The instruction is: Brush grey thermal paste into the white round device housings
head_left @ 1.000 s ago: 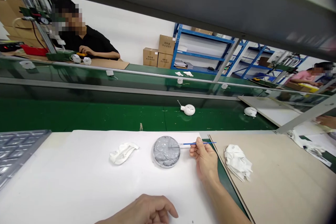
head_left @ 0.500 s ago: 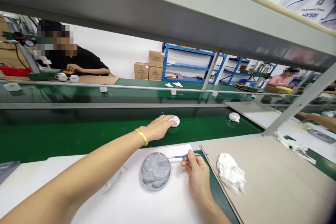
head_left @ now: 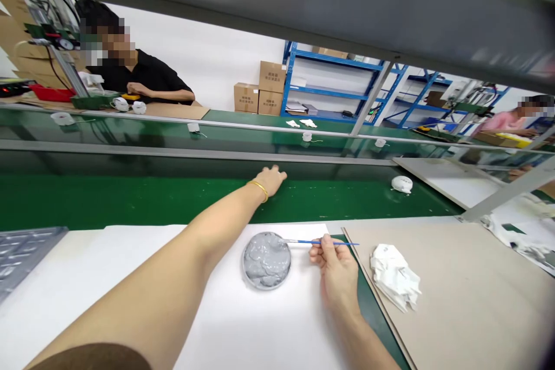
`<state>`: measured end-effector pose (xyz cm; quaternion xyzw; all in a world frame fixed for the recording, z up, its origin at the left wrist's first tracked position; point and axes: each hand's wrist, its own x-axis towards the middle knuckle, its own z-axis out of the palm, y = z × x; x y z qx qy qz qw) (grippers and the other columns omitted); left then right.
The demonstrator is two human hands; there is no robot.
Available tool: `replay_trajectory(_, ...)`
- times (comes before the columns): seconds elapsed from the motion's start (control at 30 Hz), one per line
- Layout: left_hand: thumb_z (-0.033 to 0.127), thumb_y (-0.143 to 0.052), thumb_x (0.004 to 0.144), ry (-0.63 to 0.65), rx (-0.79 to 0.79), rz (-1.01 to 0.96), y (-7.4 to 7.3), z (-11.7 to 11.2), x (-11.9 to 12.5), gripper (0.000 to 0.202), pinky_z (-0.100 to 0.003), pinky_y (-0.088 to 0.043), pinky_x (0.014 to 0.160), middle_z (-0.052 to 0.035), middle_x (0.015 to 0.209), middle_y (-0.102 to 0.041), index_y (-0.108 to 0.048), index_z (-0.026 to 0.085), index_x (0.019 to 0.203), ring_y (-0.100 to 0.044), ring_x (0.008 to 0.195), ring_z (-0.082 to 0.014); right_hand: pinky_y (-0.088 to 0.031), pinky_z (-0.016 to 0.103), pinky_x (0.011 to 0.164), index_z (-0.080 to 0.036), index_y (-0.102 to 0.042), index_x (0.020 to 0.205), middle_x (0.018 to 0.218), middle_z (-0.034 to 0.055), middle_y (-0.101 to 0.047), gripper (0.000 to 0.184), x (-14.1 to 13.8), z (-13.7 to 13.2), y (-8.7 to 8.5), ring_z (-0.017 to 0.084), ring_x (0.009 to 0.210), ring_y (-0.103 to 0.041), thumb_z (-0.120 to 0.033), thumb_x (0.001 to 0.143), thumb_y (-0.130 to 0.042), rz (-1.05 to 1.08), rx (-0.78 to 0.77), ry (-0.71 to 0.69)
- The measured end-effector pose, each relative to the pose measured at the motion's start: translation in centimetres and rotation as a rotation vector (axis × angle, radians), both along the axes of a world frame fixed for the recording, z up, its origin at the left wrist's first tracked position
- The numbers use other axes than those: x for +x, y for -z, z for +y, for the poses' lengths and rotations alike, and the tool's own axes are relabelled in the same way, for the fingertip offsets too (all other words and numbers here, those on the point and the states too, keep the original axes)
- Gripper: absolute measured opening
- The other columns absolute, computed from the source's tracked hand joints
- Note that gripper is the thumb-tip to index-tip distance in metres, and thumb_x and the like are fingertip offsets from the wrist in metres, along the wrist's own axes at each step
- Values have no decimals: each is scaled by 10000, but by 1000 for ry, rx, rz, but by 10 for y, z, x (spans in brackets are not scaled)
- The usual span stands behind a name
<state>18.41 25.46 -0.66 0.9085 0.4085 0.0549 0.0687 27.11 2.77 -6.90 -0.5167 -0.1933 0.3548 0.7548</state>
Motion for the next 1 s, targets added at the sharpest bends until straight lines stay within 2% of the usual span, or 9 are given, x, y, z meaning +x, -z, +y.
replay_trajectory(0.13,280,-642,805,-147,-44,-172,-17,5,-61,400,-476,-464,894,-99,1203,-535,-523,163,1168,-560,1043,-257,-488,248,513,-132,-577,792,698,39,-644,381,-2,-1,-1,130,566,-588,-469,688,-722,-40,16,-7)
replay_trajectory(0.23,358,-737,682,-250,-88,-368,-37,-14,-113,591,-431,-493,865,-97,1132,-579,-473,185,1182,-593,1009,-284,-485,251,505,-129,-577,788,676,42,-643,390,-2,0,1,136,559,-590,-472,678,-728,-61,32,-3)
replay_trajectory(0.37,521,-555,800,-272,-290,-657,-56,-78,-174,548,-289,-545,776,-68,1146,-598,-367,237,1229,-633,961,-199,-483,259,496,-133,-575,776,665,44,-643,388,-2,2,2,142,547,-590,-478,679,-722,-98,56,22)
replay_trajectory(0.43,514,-584,790,-334,-572,-910,-55,-121,-196,543,-249,-526,794,-31,1185,-585,-382,305,1248,-614,982,-176,-485,267,497,-134,-576,770,668,46,-645,385,-5,2,1,145,544,-591,-478,678,-723,-108,58,23)
replay_trajectory(0.5,508,-628,759,-409,-840,-1050,-46,-162,-210,588,-211,-506,793,-1,1213,-571,-382,366,1274,-585,1009,-170,-487,271,502,-135,-579,770,670,45,-644,380,-8,2,-1,147,546,-592,-477,681,-720,-114,55,24)
replay_trajectory(0.6,524,-672,708,-419,-1119,-1128,-25,-211,-216,663,-198,-473,814,-9,1186,-577,-401,340,1284,-545,1041,-192,-489,269,521,-135,-588,787,675,37,-641,370,-13,2,-2,142,557,-595,-477,702,-703,-134,53,23)
replay_trajectory(0.7,524,-717,660,-356,-1259,-1170,-9,-235,-210,680,-193,-442,795,-19,1106,-591,-457,283,1240,-527,993,-188,-495,270,532,-133,-588,800,659,32,-635,381,-18,5,0,145,563,-599,-482,700,-704,-142,48,33)
replay_trajectory(0.83,495,-723,676,-233,-1388,-1145,-5,-242,-194,575,-197,-412,749,-9,991,-585,-513,250,1153,-510,876,-147,-510,276,545,-136,-581,813,685,34,-637,389,-21,10,2,145,578,-604,-493,708,-691,-144,48,56)
replay_trajectory(1.0,464,-739,672,-98,-1436,-1176,-7,-245,-178,514,-196,-393,714,-8,939,-571,-521,214,1066,-495,818,-124,-517,282,548,-136,-580,815,704,39,-640,394,-20,15,3,149,578,-606,-499,706,-685,-179,43,77)
